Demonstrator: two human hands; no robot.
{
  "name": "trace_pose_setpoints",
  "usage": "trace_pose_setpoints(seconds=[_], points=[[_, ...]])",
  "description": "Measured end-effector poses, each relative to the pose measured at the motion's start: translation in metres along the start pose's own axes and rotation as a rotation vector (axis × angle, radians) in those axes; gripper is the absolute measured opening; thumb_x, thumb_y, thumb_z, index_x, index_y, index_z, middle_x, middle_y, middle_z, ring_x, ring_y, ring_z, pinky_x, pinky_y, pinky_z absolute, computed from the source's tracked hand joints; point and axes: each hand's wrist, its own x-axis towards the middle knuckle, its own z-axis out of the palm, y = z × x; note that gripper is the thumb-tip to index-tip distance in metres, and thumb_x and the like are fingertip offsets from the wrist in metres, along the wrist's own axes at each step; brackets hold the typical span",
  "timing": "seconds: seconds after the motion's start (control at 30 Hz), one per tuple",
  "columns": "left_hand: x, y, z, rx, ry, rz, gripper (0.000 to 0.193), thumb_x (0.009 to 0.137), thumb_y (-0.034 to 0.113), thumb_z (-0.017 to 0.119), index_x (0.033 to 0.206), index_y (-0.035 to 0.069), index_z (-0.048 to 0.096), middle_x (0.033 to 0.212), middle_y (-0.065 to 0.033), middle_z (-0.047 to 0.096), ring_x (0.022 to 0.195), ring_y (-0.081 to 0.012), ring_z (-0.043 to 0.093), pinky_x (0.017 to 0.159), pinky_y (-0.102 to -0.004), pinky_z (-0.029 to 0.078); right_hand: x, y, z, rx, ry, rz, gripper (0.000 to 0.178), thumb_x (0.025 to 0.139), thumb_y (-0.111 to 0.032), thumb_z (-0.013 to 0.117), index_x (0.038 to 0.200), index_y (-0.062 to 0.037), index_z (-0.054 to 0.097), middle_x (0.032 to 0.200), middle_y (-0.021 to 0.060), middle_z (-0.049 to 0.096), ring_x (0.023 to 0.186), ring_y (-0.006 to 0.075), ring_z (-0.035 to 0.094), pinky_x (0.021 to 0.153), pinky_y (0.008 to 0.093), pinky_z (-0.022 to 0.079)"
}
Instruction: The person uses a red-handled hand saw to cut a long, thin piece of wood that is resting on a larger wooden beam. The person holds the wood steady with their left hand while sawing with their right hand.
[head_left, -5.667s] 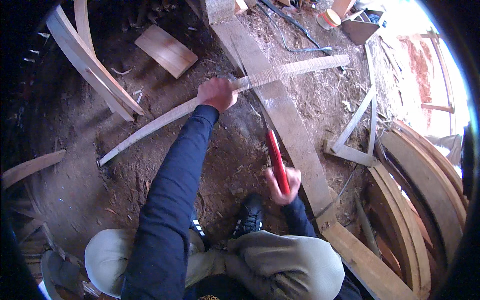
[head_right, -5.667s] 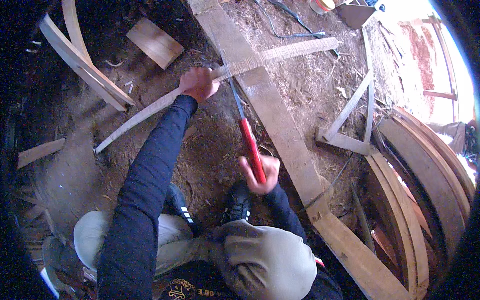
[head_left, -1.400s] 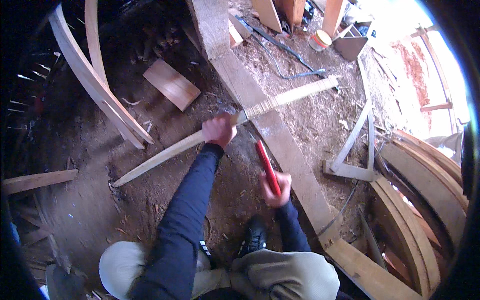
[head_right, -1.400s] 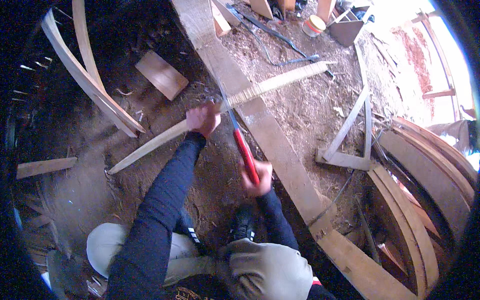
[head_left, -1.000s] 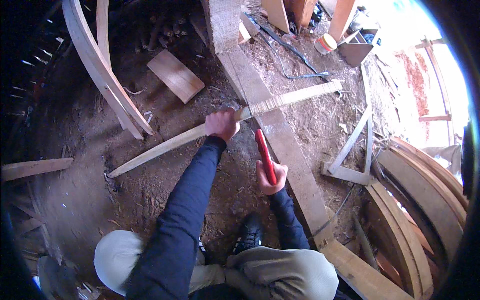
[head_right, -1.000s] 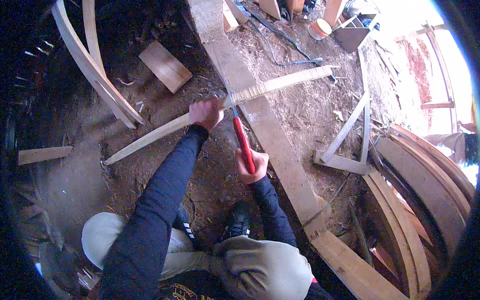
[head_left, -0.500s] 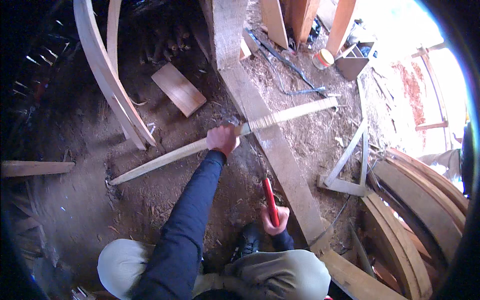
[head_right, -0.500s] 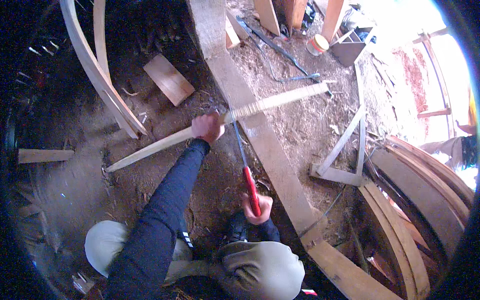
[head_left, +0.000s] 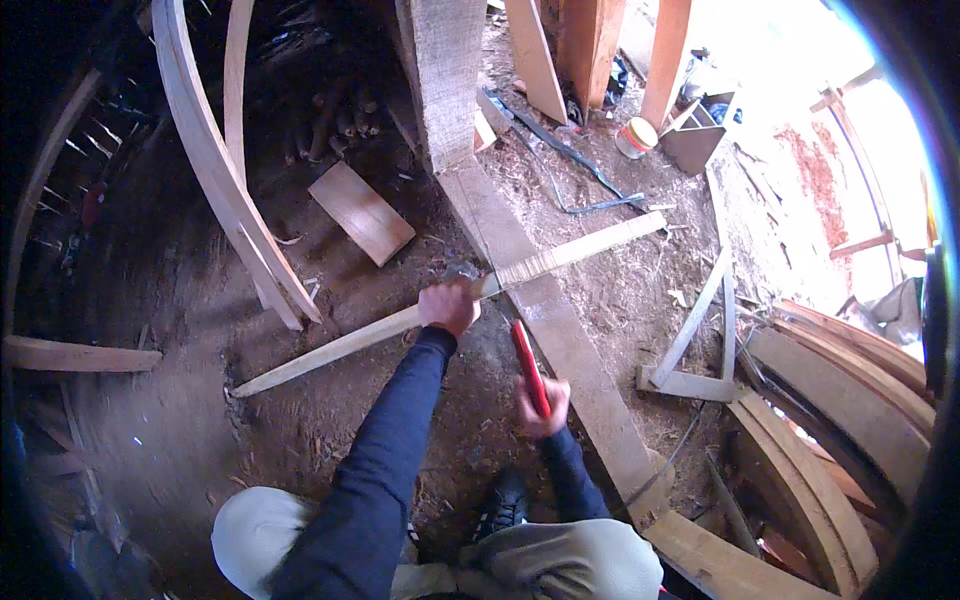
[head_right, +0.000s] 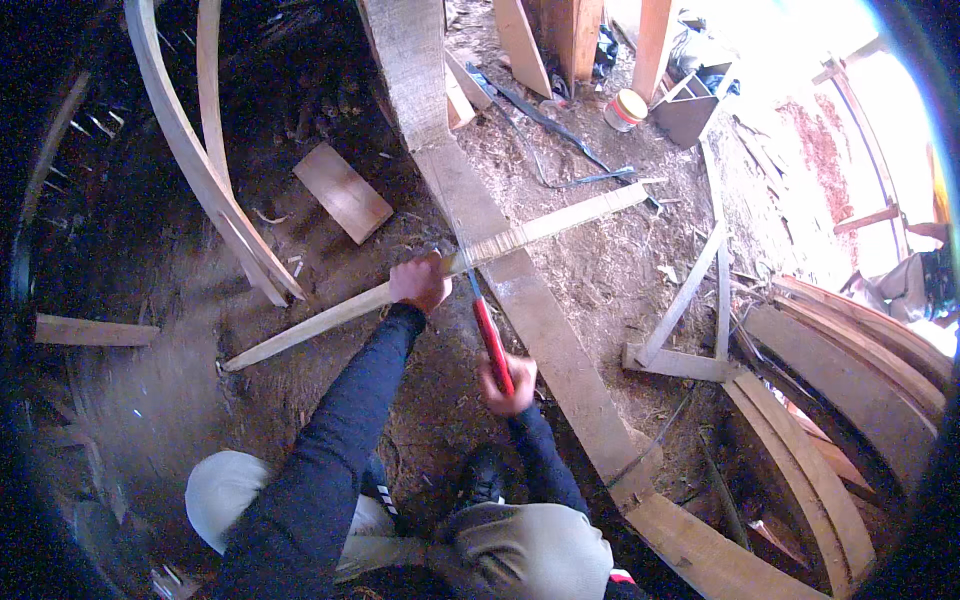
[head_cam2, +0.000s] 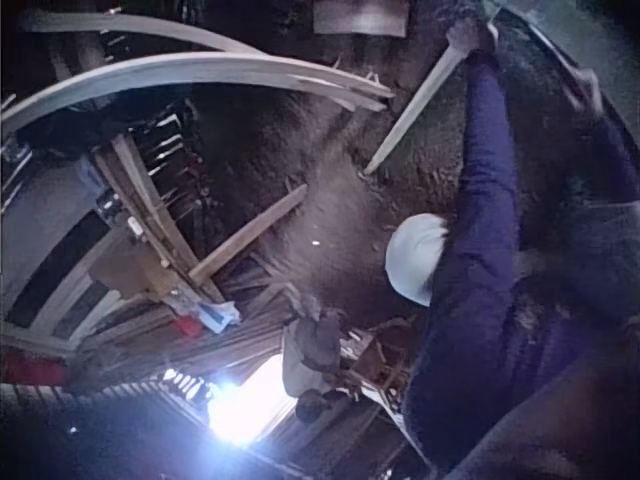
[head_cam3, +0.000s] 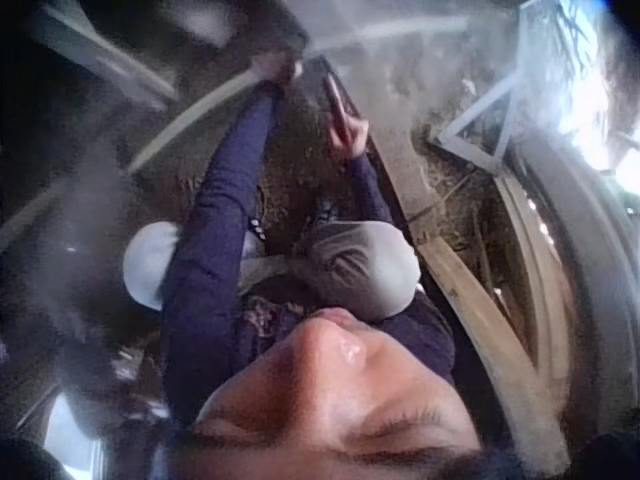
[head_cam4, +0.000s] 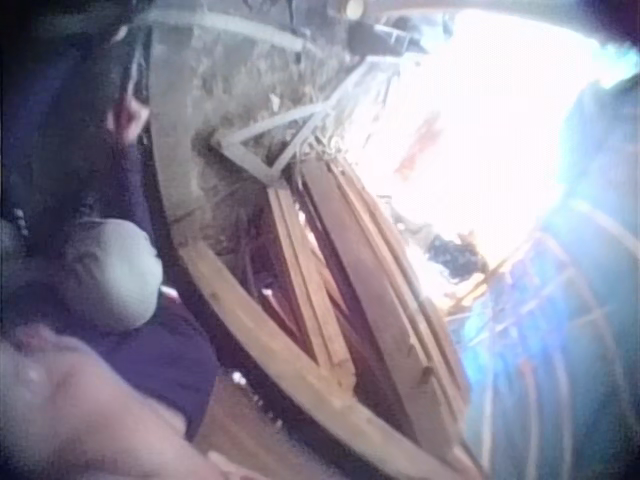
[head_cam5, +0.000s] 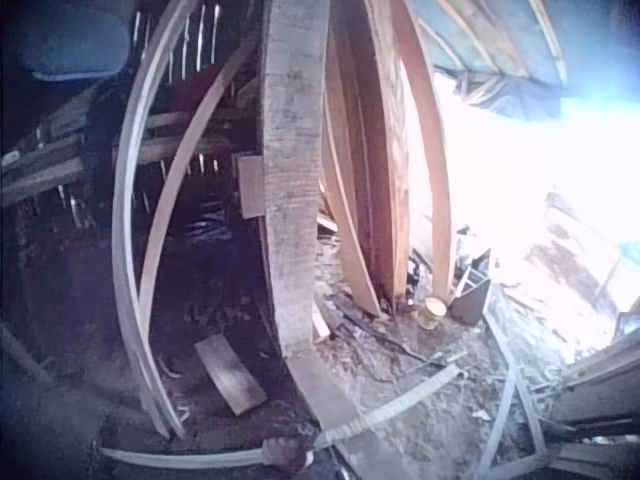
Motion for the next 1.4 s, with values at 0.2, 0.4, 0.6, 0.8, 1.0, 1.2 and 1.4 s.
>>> trace_pose_setpoints(seconds=[0.2,0.4,0.6,0.8,1.0,1.2,1.4], points=[[0.0,0.002,0.013,0.005,-0.051,-0.022,0.019,0.069,0.032,0.067,0.077,0.015,0.062,0.068,-0.0123,0.066,0.061,-0.0333,0.066,0.055,-0.0465,0.052,-0.072,0.004,-0.026,-0.172,0.039,-0.021,0.006,0.078,-0.007,0.067,0.081,-0.0022,0.067,0.049,0.0042,0.048,0.042,0.0102,0.048,0.045,0.0272,0.039],[0.0,-0.007,0.002,0.009,-0.018,0.029,0.014,0.078,0.027,0.057,0.077,0.014,0.062,0.066,-0.0129,0.065,0.061,-0.0331,0.066,0.054,-0.047,0.052,0.0,-0.002,0.007,-0.027,0.034,0.01,0.028,0.081,-0.007,0.065,0.059,-0.0044,0.049,0.049,0.0024,0.038,0.043,0.0074,0.038,0.042,0.0278,0.032],[0.003,0.006,-0.002,0.05,-0.054,-0.007,0.012,0.072,0.026,0.064,0.074,0.015,0.063,0.068,-0.0111,0.067,0.062,-0.0313,0.067,0.057,-0.0437,0.053,-0.069,-0.013,-0.027,-0.156,0.047,-0.014,0.011,0.079,-0.006,0.064,0.07,-0.0021,0.06,0.051,0.0063,0.048,0.043,0.0125,0.049,0.045,0.0278,0.041],[0.002,-0.009,0.009,0.012,-0.015,0.006,0.018,0.072,0.032,0.064,0.075,0.014,0.061,0.065,-0.0119,0.065,0.058,-0.0326,0.065,0.053,-0.046,0.051,-0.019,0.009,0.001,-0.053,-0.01,-0.027,0.009,0.076,-0.006,0.065,0.07,-0.0039,0.059,0.05,0.0044,0.046,0.043,0.0129,0.048,0.045,0.029,0.04],[-0.005,0.009,0.006,-0.008,-0.064,0.025,0.013,0.075,0.026,0.059,0.073,0.014,0.062,0.069,-0.0114,0.066,0.061,-0.0314,0.066,0.055,-0.0449,0.052,-0.041,-0.01,-0.019,-0.11,0.031,-0.036,0.018,0.078,-0.006,0.065,0.064,-0.0044,0.053,0.047,0.0062,0.041,0.039,0.0122,0.044,0.042,0.0293,0.036],[-0.003,0.001,0.001,-0.021,-0.026,0.008,0.009,0.072,0.022,0.061,0.074,0.014,0.063,0.069,-0.012,0.066,0.062,-0.0308,0.067,0.056,-0.0439,0.053,-0.042,-0.001,-0.015,-0.162,0.023,-0.143,0.021,0.08,-0.006,0.064,0.063,-0.0038,0.052,0.047,0.0059,0.042,0.04,0.0102,0.045,0.041,0.0276,0.035],[-0.001,0.001,0.0,-0.028,0.009,0.02,0.008,0.075,0.023,0.06,0.073,0.015,0.062,0.068,-0.0114,0.066,0.061,-0.0303,0.067,0.056,-0.0445,0.052,-0.014,-0.006,-0.007,-0.062,0.012,-0.054,0.01,0.077,-0.002,0.064,0.069,-0.0034,0.057,0.05,0.004,0.042,0.044,0.0092,0.043,0.045,0.028,0.038]])
